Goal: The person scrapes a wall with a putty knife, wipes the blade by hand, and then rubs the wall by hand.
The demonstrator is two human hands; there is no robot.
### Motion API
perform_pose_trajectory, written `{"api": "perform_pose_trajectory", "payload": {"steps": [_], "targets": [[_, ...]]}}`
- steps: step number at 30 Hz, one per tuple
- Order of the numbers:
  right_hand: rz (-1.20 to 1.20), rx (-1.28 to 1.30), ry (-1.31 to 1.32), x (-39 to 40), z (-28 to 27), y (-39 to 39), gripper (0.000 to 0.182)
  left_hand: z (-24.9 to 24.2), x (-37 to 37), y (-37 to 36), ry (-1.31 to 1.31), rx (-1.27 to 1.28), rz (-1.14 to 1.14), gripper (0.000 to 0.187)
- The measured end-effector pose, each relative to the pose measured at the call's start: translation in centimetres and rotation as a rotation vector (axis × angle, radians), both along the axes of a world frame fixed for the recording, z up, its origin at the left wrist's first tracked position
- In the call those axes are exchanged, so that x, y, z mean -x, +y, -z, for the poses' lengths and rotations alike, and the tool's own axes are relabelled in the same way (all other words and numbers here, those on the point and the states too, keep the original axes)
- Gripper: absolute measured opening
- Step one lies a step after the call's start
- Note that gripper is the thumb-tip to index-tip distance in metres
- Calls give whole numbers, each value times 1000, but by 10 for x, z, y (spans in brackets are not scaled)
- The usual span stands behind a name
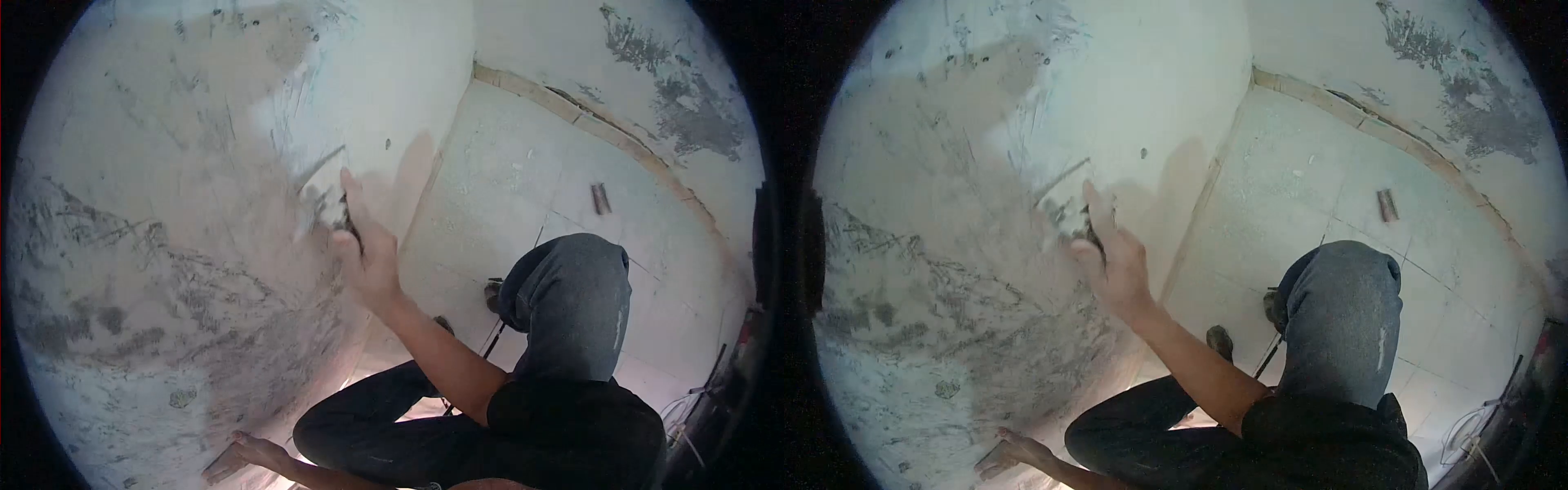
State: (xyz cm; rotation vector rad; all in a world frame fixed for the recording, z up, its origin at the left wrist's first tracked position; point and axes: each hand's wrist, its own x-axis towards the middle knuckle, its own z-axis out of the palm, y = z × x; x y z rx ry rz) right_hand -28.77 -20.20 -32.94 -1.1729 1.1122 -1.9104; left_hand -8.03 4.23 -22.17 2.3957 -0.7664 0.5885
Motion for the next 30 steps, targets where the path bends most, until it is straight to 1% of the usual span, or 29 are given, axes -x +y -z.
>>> {"api": "perform_pose_trajectory", "payload": {"steps": [2, 3, 4, 6, 7, 9, 10, 12, 13, 15, 16, 18, 19, 20, 22, 23, 24, 26, 27, 28, 30], "targets": [[-13, -5, 121, 1, 1, 0, 64, 3, -6, 4, 17, -64, -92, 90], [-44, -67, 130, 10, -3, -9, 67, 5, -13, 7, -55, -67, -24, 91], [-46, -68, 129, 13, -9, -9, 67, 9, -23, 15, -56, -69, -25, 91], [-166, -192, -88, 16, -19, -7, 67, 15, -35, 23, -72, -106, -141, 91], [-160, -186, -80, 14, -15, -7, 67, 22, -39, 22, -65, -100, -137, 91], [-55, 45, -16, 7, -8, -3, 68, 28, -44, 34, -29, -98, -130, 91], [-56, 41, -17, 9, -7, -3, 68, 27, -49, 35, -19, -103, -131, 92], [-227, -126, -114, 12, -5, 3, 69, 21, -60, 43, -9, -127, -144, 92], [-235, -142, -122, 7, -2, 7, 69, 20, -44, 42, -4, -143, -153, 92], [-39, 59, 16, 1, -4, -1, 71, 19, -47, 39, 21, -139, -153, 92], [-35, 60, 13, 7, -6, -3, 71, 15, -51, 38, 30, -140, -149, 92], [-251, -87, -196, 18, -10, -1, 73, 15, -53, 47, 47, -147, -153, 92], [-263, -135, -131, 18, -13, 3, 73, 13, -55, 48, 56, -151, -156, 93], [-265, -134, -128, 17, -11, 1, 73, 14, -55, 47, 71, -151, -158, 93], [-78, 46, 45, 16, -12, -6, 73, 8, -62, 39, 102, -152, -151, 93], [-407, -268, -93, 33, -14, 4, 72, 9, -61, 40, 112, -155, -151, 93], [-412, -270, -99, 30, -14, 5, 72, 10, -59, 44, 118, -159, -156, 93], [-330, -180, -133, 24, -16, 5, 73, 8, -55, 47, 131, -170, -168, 93], [-99, 25, 108, 17, -12, -2, 70, 6, -54, 49, 145, -165, -167, 93], [-96, 24, 110, 19, -9, -3, 70, 8, -54, 49, 159, -167, -164, 94], [-299, -84, -105, 24, -8, -4, 69, 5, -55, 43, 178, -171, -159, 94]]}}
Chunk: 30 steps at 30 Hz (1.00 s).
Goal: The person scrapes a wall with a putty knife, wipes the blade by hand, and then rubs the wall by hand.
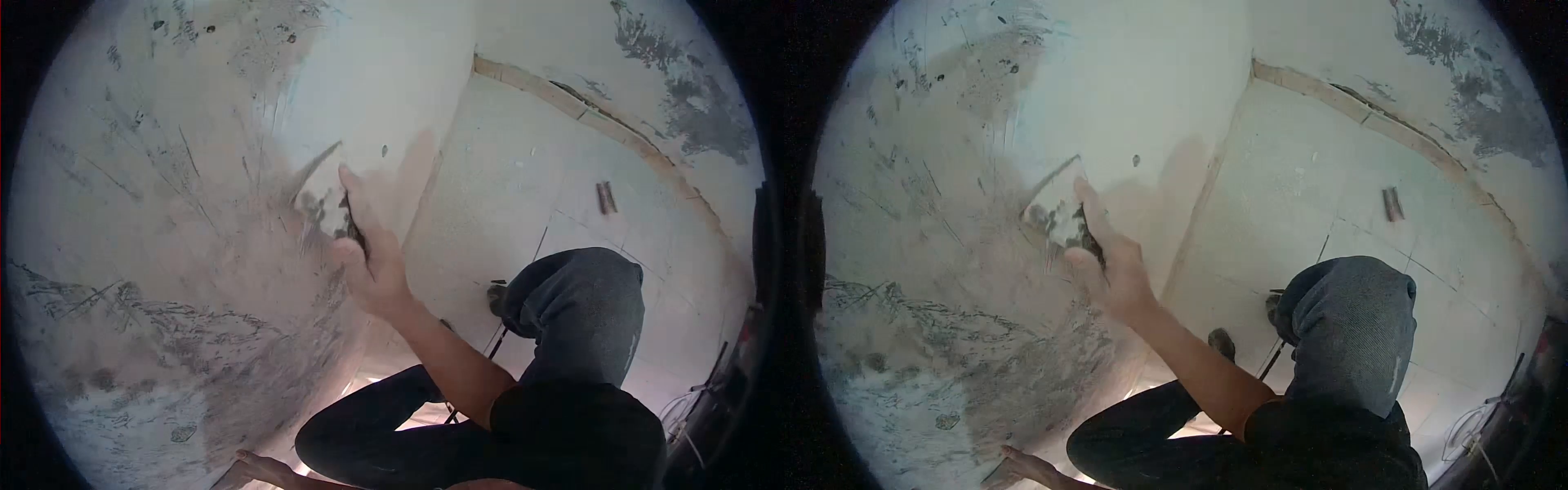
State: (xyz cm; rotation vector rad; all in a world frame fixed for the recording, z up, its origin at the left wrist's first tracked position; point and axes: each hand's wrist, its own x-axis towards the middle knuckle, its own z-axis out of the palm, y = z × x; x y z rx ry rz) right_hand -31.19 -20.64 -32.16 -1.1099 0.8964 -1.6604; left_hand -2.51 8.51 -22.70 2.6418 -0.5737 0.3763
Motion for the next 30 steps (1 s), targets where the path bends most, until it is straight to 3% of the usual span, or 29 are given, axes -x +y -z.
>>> {"api": "perform_pose_trajectory", "payload": {"steps": [1, 2, 4, 7, 9, 12, 15, 18, 21, 24, 26, 27, 28, 29, 30], "targets": [[-179, -197, -88, 5, -12, 10, 74, -8, 4, 2, 2, -16, -11, 94], [-181, -194, -85, -1, -9, 14, 74, -3, 2, -14, 16, -13, -14, 94], [76, 40, 48, -16, -7, 15, 74, -9, 7, 0, 46, -6, -7, 94], [-6, -65, 162, 5, -5, 5, 75, -7, 12, -10, 54, -14, -12, 94], [9, -45, 172, -4, -4, 15, 76, -1, 39, -28, -304, 41, 60, 98], [-1, -39, 122, -4, -11, 15, 69, -1, 39, -34, -228, 130, 69, 97], [-132, -165, 69, -1, -16, 17, 70, -7, 51, -35, -302, 63, 63, 95], [-12, -37, 133, -2, -13, 14, 73, -6, 59, -46, -241, 159, 86, 94], [-39, -60, 56, -7, -14, 14, 74, -5, 44, -32, -275, 93, 61, 93], [48, -9, 187, -1, -20, 16, 72, -5, 30, -20, -200, 45, 41, 93], [-234, -313, 146, 16, -34, 8, 75, -5, 28, -20, -111, 8, 23, 92], [-240, -318, 139, 7, -25, 10, 75, 0, 30, -26, -266, 65, 60, 93], [-45, -105, 180, -7, -11, 11, 75, 3, 33, -27, -415, 126, 96, 93], [161, 123, 221, -13, 0, 9, 75, -5, 36, -25, -138, 81, 35, 95], [169, 131, 227, -6, -5, 4, 75, -5, 43, -32, -133, 90, 41, 95]]}}
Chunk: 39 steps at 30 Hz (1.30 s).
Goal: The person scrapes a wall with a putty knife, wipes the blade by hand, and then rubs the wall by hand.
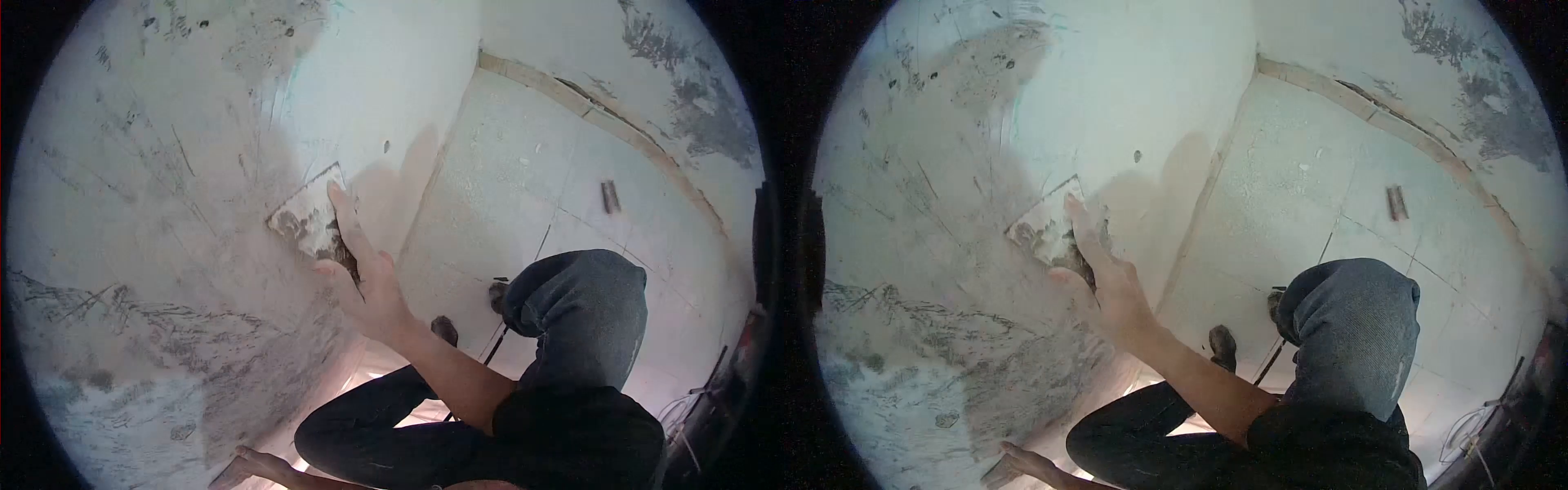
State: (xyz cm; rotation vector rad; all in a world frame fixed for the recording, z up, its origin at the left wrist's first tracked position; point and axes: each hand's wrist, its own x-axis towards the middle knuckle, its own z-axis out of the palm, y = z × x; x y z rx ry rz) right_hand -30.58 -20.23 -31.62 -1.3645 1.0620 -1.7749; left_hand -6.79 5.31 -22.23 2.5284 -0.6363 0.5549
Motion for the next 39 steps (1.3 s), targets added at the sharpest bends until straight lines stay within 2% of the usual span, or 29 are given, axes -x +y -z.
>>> {"api": "perform_pose_trajectory", "payload": {"steps": [2, 7, 9, 10, 11, 15, 17, 18, 20, 21, 23, 24, 25, 26, 27, 31, 34, 37, 39], "targets": [[-255, -237, -254, 14, -15, -2, 72, -3, 14, -8, -44, 76, 46, 94], [-196, -192, -171, 10, -16, 2, 73, -4, -9, 8, -10, -42, -106, 90], [-183, -171, -179, 9, -13, 4, 73, 1, -10, 8, -20, -11, -29, 89], [-234, -251, -191, 12, -14, 7, 74, -1, -5, 10, -33, 20, 35, 88], [-284, -328, -199, 13, -16, 9, 74, -1, 5, 3, -111, -6, -57, 90], [-148, -170, -105, 11, -12, 3, 75, 1, -15, 12, -32, -105, -31, 92], [-297, -302, -277, 18, -11, -8, 75, 8, -9, 8, -341, -10, 26, 93], [-304, -303, -278, 12, -10, -4, 75, 3, -6, 11, -343, -11, 20, 93], [-42, -70, -11, 3, -2, -1, 74, 4, -3, 5, -92, 57, 3, 92], [-31, -72, -8, 10, -7, -2, 74, 5, -5, 4, -88, 56, 13, 92], [-344, -315, -295, 19, -19, -1, 73, 1, -10, 9, -46, 16, -14, 93], [-356, -321, -303, 13, -16, 2, 73, -2, -10, 14, -27, -5, -39, 93], [-252, -203, -201, 7, -11, 5, 73, 1, -1, 4, -208, 57, 52, 89], [-133, -75, -89, 5, -8, 6, 73, 5, -8, 8, -201, 66, 58, 89], [-261, -241, -185, 12, -21, 8, 74, 3, -12, 10, -163, 15, 8, 87], [-393, -282, -401, 11, -18, 3, 75, 2, -18, 21, -98, -38, -62, 83], [-282, -220, -301, 15, -18, 3, 78, -2, -14, 13, -35, -7, -23, 82], [-369, -317, -331, 19, -15, -5, 77, -4, -5, 8, -72, 7, -18, 89], [-4, -44, -2, 7, -9, -5, 77, -5, -1, 3, -83, -18, -38, 91]]}}
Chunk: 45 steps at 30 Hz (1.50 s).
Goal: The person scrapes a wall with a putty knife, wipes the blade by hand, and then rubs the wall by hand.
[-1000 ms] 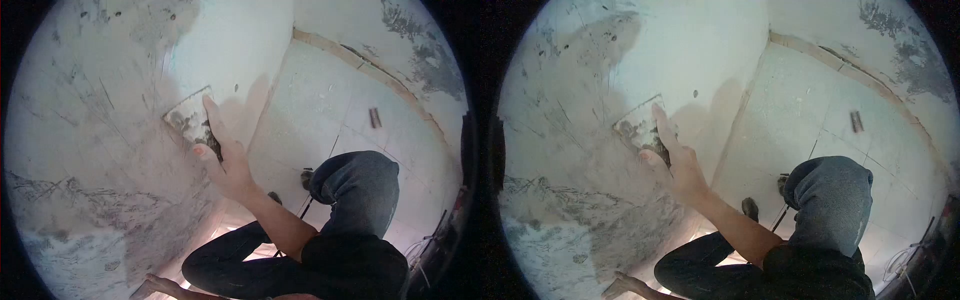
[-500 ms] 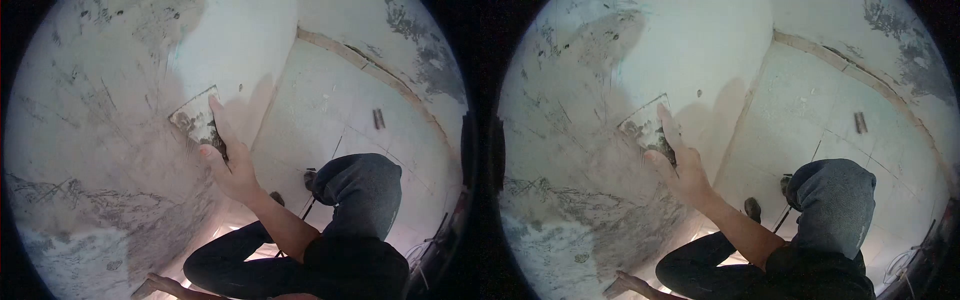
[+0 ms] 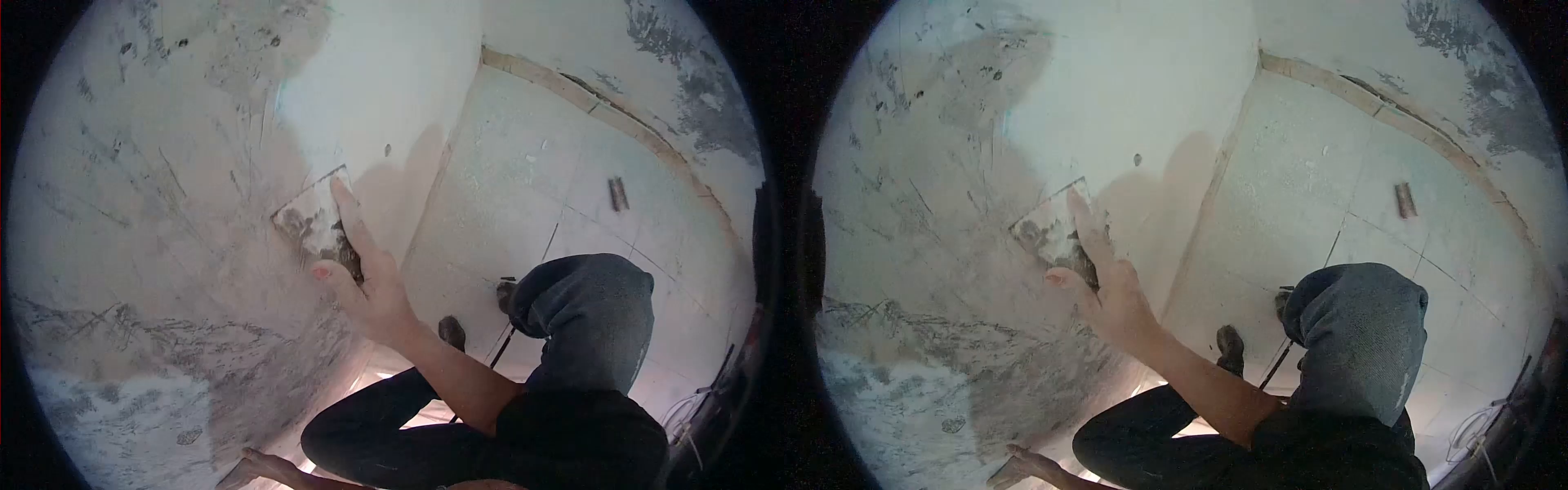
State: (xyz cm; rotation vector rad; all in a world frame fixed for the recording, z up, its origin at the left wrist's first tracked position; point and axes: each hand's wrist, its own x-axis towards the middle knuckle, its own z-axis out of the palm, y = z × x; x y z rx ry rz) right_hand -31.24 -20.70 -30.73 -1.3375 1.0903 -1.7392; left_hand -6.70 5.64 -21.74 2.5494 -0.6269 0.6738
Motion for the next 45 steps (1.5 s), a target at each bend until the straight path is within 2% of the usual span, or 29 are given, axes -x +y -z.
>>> {"api": "perform_pose_trajectory", "payload": {"steps": [2, 3, 4, 5, 6, 8, 10, 11, 13, 14, 15, 17, 19, 20, 22, 24, 25, 27, 28, 30, 31, 33, 34, 36, 39, 40, 42, 43, 45], "targets": [[-93, -129, -133, 10, -2, -6, 77, -7, -9, 5, 205, -42, 12, 95], [-202, -269, -276, 14, -5, -8, 76, -4, -11, 8, 195, -49, 8, 95], [-252, -300, -298, 13, 0, -5, 76, 4, -10, 14, 20, -20, 11, 96], [-255, -301, -302, 7, 3, -2, 76, 6, -3, 7, -147, 19, 29, 97], [-142, -176, -182, 2, 5, 1, 77, -1, -17, 18, 105, -79, -49, 95], [-18, -62, -63, 9, 2, -2, 78, 0, -31, 27, 134, -108, -40, 91], [-274, -370, -366, 23, -10, -8, 76, -7, -28, 31, 143, -150, -59, 88], [-285, -375, -373, 15, -10, 0, 76, -6, -22, 31, 60, -85, -34, 88], [-98, -220, -258, 8, -17, 9, 72, 3, -10, 13, -85, 66, 48, 87], [-86, -212, -253, 13, -12, 1, 72, -6, -13, 18, 122, -40, -120, 93], [-86, -249, -273, 20, -12, -11, 69, -7, -5, 9, 117, -48, -116, 93], [-112, -301, -307, 15, -12, -8, 67, -11, 23, -7, -102, 21, -49, 91], [11, -182, -300, 11, -14, -7, 67, -12, 8, 9, -138, -4, -47, 92], [-92, -317, -340, 18, -19, -4, 67, -15, 3, 12, 11, 4, 22, 91], [139, -464, -226, 32, -8, -38, 60, -18, 0, 17, 158, 1, 84, 91], [58, -482, -766, 60, -2, -58, 56, -14, 5, 13, 18, 5, 97, 91], [50, -452, -760, 65, -8, -58, 56, -16, 14, 2, 24, 36, 100, 91], [175, -334, -511, 71, -17, -36, 54, -26, 33, -7, 95, 5, 69, 91], [169, -335, -501, 73, -27, -22, 54, -26, 31, -10, 104, 5, 61, 91], [-43, -586, -771, 47, -43, 20, 54, -14, -8, 8, 234, -76, -61, 90], [-75, -538, -750, 39, -50, 28, 54, -9, -10, 5, 250, -19, -69, 90], [25, -589, -985, 16, -50, 61, 51, -12, -15, 19, 291, 21, 161, 89], [-6, -572, -978, 13, -62, 72, 51, -11, -16, 21, 289, 52, 146, 89], [11, -561, -1040, 33, -63, 77, 47, 8, 3, -1, 3, 207, 230, 87], [92, -346, -994, 47, -105, 98, 46, -10, -7, 33, 238, -33, 268, 86], [62, -351, -967, 50, -116, 106, 46, -4, 2, 38, 258, -17, 239, 86], [135, -143, -936, 53, -139, 122, 53, -1, 50, 19, 520, 305, 432, 76], [95, -149, -913, 48, -144, 133, 53, -3, 78, 8, 634, 476, 524, 72], [13, 15, -792, 36, -153, 164, 74, -3, 127, 9, 820, 844, 706, 67]]}}
